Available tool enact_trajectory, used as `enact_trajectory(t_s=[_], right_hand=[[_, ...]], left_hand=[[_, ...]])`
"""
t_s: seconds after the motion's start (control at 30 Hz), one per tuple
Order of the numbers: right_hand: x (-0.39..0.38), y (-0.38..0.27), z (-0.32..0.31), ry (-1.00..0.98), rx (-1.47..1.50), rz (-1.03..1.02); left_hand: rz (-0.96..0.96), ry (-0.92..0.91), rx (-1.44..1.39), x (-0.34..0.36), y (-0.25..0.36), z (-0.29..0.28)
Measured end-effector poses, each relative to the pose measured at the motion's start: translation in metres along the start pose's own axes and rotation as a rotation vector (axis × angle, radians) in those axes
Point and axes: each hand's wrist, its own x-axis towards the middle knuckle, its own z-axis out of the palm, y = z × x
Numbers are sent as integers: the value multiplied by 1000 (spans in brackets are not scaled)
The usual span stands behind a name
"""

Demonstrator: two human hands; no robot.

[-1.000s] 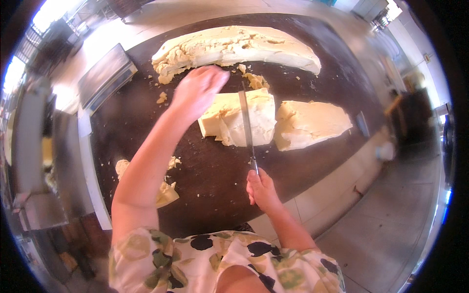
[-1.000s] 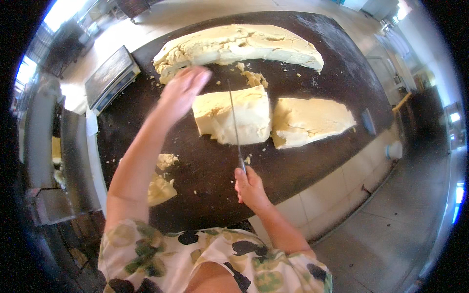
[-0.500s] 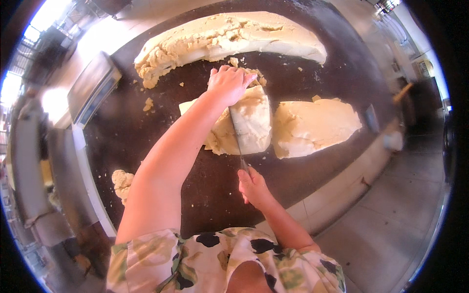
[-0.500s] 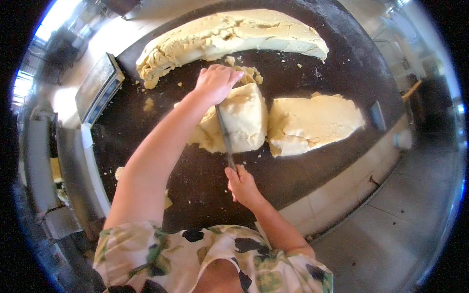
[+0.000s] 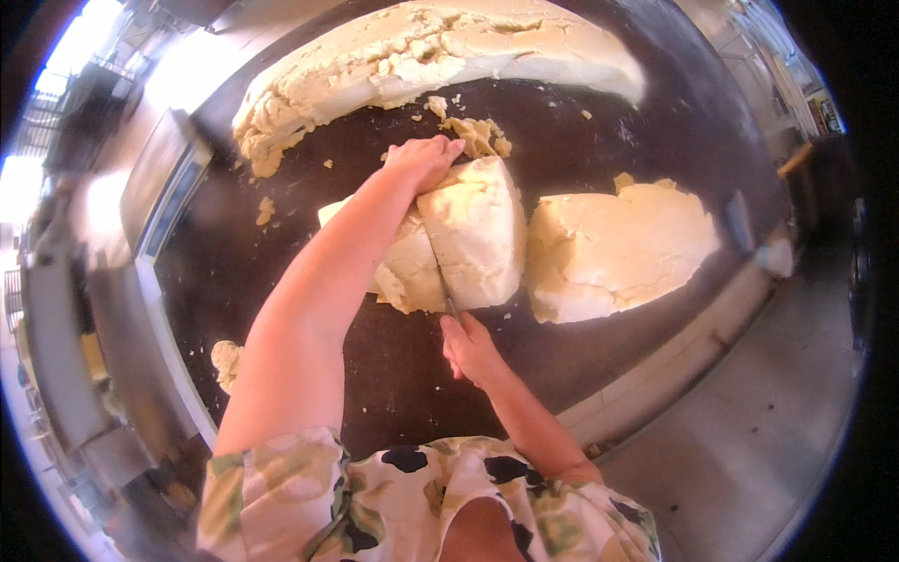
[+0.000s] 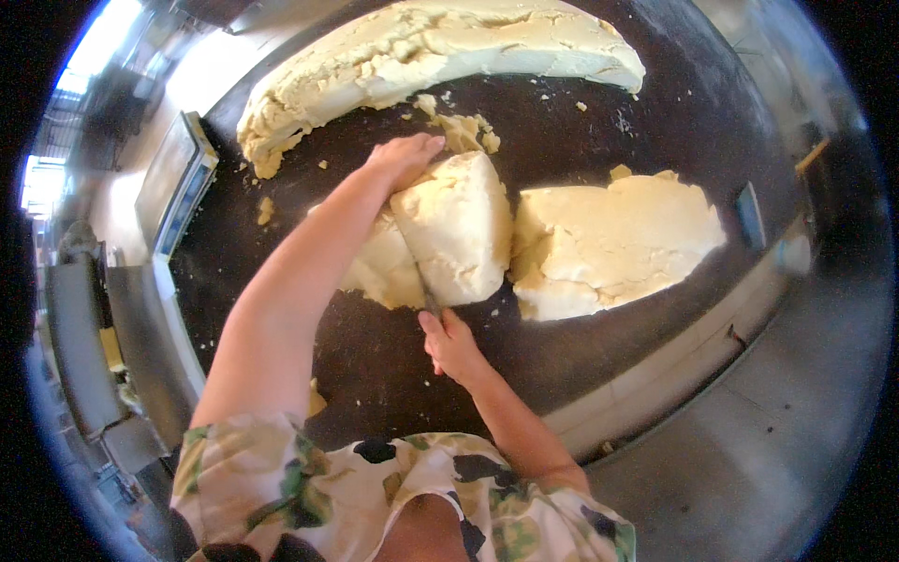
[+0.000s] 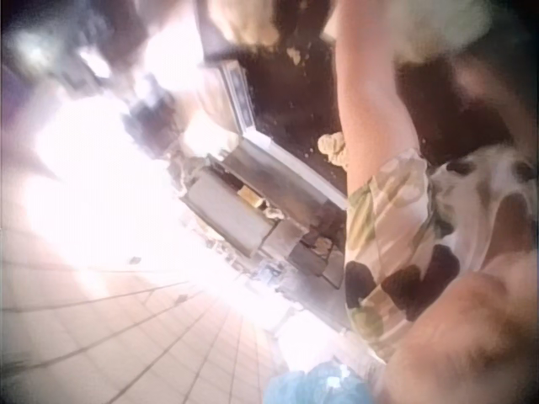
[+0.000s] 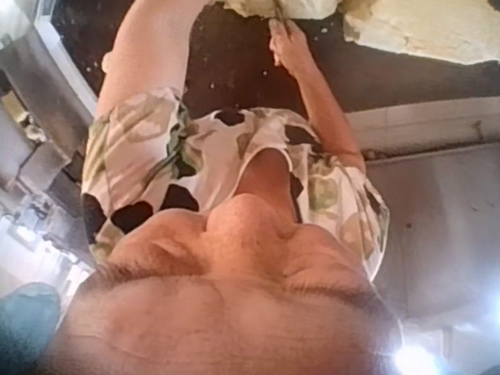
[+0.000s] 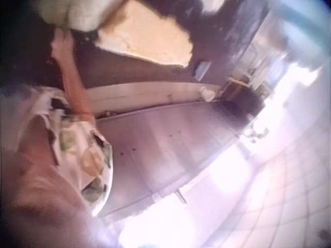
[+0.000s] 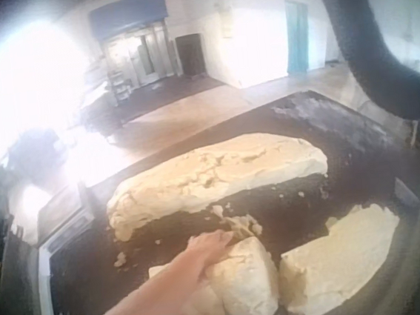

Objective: The person scoops a crumbly mixture from a large metal bin into a rectangular tray using two metal scrapers. They then move to a table and knead a large mass of dough, cutting it into smaller portions with a bench scraper and placing them into a tray.

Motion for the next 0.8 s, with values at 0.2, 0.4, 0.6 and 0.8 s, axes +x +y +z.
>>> enact_trajectory(t_s=[0.2,0.4,0.6,0.8], right_hand=[[2,1,0,-14,-29,46],[-21,0,32,106,-244,2],[-56,36,91,170,-438,-128],[-125,8,138,-27,-413,-251]], left_hand=[[-136,47,-357,-14,-16,3],[-263,-113,-242,-86,-52,-12],[-271,282,-730,-212,-103,-12],[-209,1018,-590,-366,-197,24]])
